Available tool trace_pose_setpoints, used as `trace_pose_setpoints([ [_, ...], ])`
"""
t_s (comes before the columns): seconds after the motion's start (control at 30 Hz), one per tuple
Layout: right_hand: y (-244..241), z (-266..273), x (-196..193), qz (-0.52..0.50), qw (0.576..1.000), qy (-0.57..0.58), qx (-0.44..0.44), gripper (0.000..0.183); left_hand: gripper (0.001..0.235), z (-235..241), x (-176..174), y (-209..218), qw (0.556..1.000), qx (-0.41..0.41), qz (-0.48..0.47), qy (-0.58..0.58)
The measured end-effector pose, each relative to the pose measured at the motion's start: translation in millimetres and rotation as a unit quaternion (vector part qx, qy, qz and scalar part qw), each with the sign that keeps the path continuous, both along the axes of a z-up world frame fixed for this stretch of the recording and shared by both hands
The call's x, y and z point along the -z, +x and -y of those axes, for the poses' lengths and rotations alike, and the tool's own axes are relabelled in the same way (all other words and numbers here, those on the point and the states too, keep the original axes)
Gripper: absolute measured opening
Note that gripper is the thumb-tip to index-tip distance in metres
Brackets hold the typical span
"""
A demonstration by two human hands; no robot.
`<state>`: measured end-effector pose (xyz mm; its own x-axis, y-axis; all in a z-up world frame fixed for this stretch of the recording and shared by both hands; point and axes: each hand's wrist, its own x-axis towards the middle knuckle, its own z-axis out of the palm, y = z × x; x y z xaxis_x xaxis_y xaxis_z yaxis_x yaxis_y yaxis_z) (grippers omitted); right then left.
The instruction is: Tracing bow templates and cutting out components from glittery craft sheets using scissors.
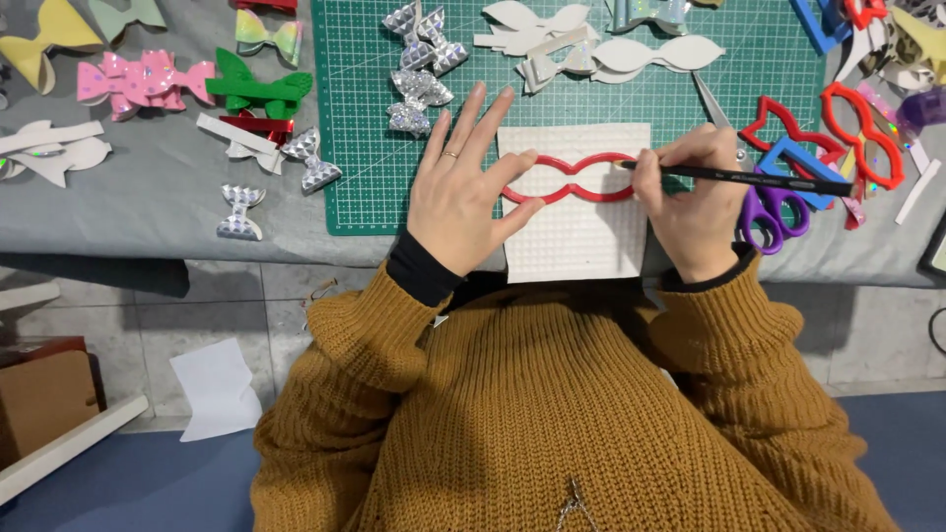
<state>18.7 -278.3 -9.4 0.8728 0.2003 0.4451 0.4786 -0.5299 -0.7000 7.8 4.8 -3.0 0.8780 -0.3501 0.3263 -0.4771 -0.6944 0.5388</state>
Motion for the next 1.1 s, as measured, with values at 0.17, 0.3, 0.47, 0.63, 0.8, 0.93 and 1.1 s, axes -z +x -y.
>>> trace_pose_setpoints([
  [0.17,-7.4,17.5,-2.0,-0.011,1.000,-0.020,0.016,0.032,0.033,0.1,-0.7,0.4,1.000,0.001,-0.002,0.002],
  [0.3,-10.0,21.9,-7.2,-0.005,0.997,-0.062,0.036,0.032,0.033,0.5,-1.9,0.2,1.000,-0.001,-0.002,0.007],
  [0.47,-11.6,15.7,-22.0,0.015,0.991,-0.126,0.038,0.033,0.033,1.6,-2.5,-1.0,1.000,-0.005,0.001,0.010],
  [0.63,-9.0,8.2,-37.0,-0.003,0.989,-0.140,0.035,0.033,0.033,1.7,-2.5,-0.6,1.000,-0.009,0.009,0.017],
  [0.8,-9.0,2.2,-62.4,-0.059,0.998,-0.037,-0.011,0.015,0.034,0.8,-5.2,-0.4,0.999,-0.006,0.018,0.030],
  [0.93,-7.0,4.5,-62.2,0.010,0.974,-0.221,-0.055,0.037,0.035,2.2,-11.3,-0.8,0.998,0.013,0.032,0.045],
  [1.1,-2.5,2.4,-61.3,-0.011,0.968,-0.241,-0.060,0.038,0.037,8.7,-25.3,3.2,0.996,0.016,0.032,0.087],
])
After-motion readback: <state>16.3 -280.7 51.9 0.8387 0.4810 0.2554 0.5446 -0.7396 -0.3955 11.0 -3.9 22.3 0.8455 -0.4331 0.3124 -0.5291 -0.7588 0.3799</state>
